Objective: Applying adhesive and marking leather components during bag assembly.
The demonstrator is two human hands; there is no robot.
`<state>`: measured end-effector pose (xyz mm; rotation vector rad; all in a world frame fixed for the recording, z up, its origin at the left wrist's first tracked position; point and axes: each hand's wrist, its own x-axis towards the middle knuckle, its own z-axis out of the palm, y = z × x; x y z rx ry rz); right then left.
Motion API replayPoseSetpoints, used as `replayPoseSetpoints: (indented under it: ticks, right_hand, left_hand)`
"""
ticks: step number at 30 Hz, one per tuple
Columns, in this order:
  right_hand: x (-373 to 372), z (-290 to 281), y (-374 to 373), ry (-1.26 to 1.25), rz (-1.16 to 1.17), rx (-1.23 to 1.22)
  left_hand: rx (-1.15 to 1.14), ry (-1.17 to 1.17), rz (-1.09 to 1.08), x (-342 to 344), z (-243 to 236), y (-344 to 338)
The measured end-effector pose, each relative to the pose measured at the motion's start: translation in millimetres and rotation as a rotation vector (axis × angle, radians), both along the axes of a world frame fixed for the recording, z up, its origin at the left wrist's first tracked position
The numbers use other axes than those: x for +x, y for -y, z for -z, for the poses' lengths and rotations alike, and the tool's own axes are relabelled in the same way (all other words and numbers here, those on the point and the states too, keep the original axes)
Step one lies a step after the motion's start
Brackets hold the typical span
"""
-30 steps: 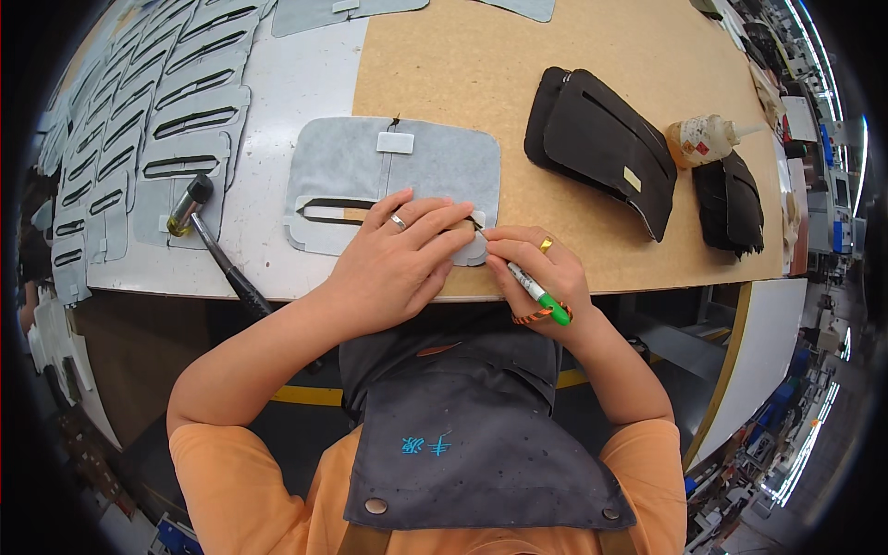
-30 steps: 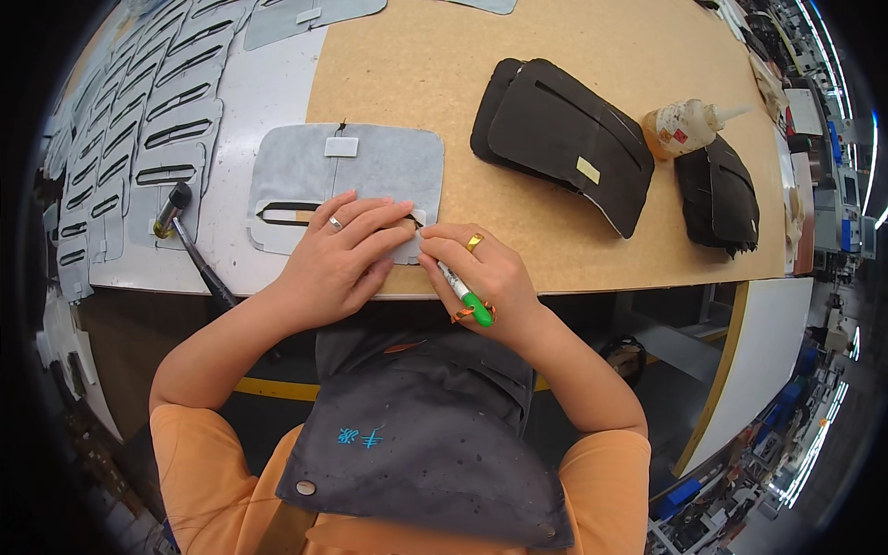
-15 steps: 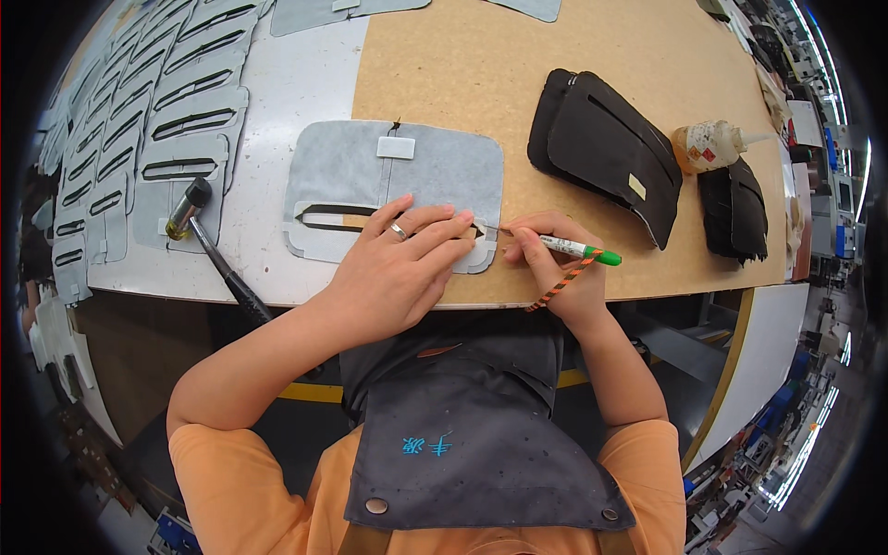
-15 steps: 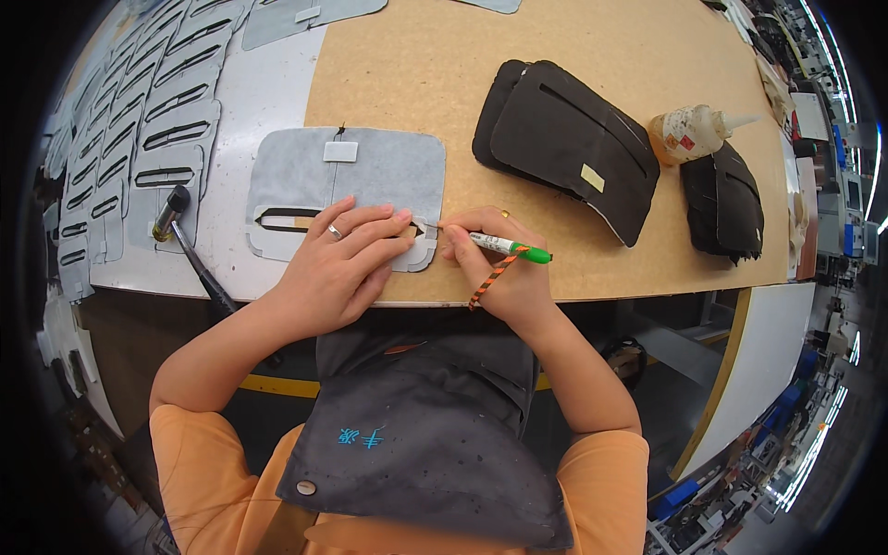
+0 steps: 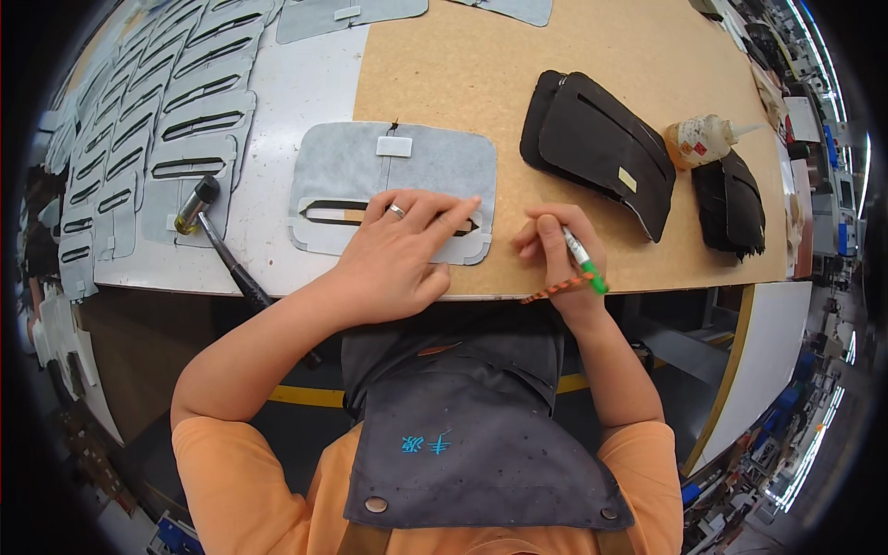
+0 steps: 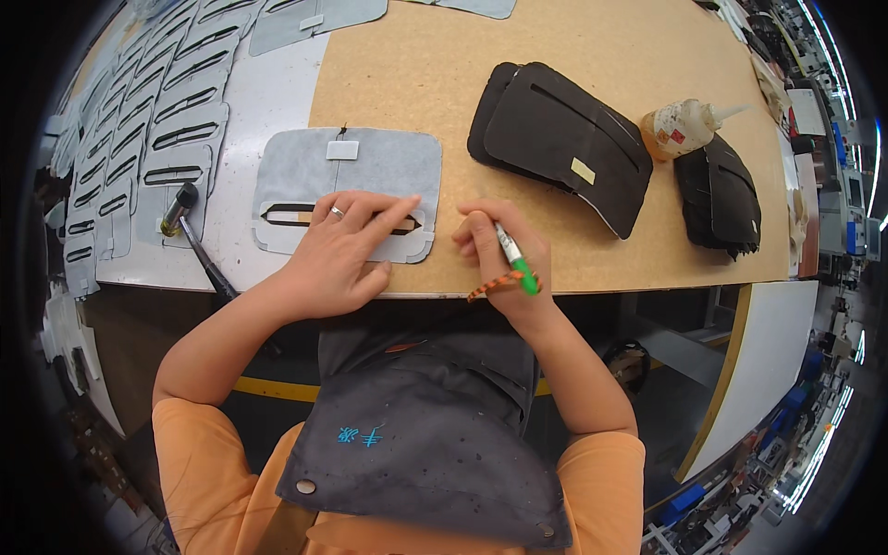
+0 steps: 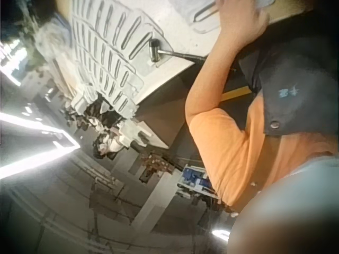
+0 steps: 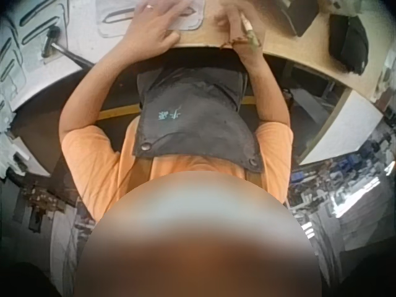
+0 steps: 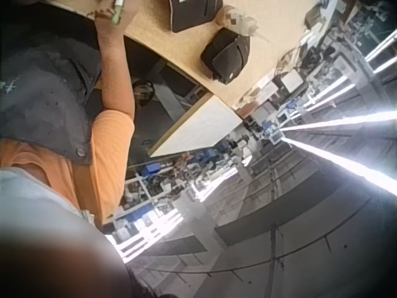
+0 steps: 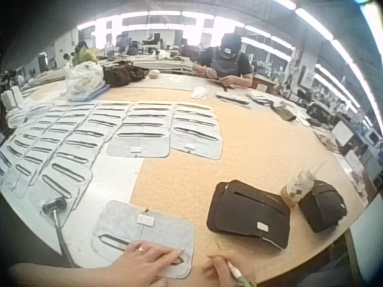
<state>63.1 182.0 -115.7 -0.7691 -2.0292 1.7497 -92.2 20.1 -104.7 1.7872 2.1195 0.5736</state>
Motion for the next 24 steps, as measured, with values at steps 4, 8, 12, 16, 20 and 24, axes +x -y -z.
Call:
replayPoseSetpoints:
  ticks: [4, 8, 12, 16, 20, 24]
  right_hand:
    - [-4.5, 1.0, 10.8, -0.115, -0.327, 0.693]
    - [8.5, -1.2, 20.4, -0.046, -0.437, 1.134]
    - [17.6, -5.7, 18.5, -0.233, -0.490, 1.177]
    - [14.3, -46.0, 8.4, -0.230, -0.137, 0.357]
    - [2.7, -44.0, -5.2, -0.153, 0.035, -0.052]
    - [-8.4, -19.6, -7.5, -0.132, 0.056, -0.015]
  left_hand:
    - [0.122, 0.311, -0.085, -6.4, -1.3, 4.9]
    - [0.110, 0.229, 0.042, -23.2, -7.2, 18.3]
    - [-0.076, 0.136, 0.079, -43.8, -34.9, 44.5]
    - [-0.032, 0.738, -0.212, -61.9, -43.5, 73.6]
    - [0.284, 0.994, -0.410, -60.2, -36.3, 70.4]
    - [0.353, 0.843, -0.472, -58.4, -13.8, 53.6]
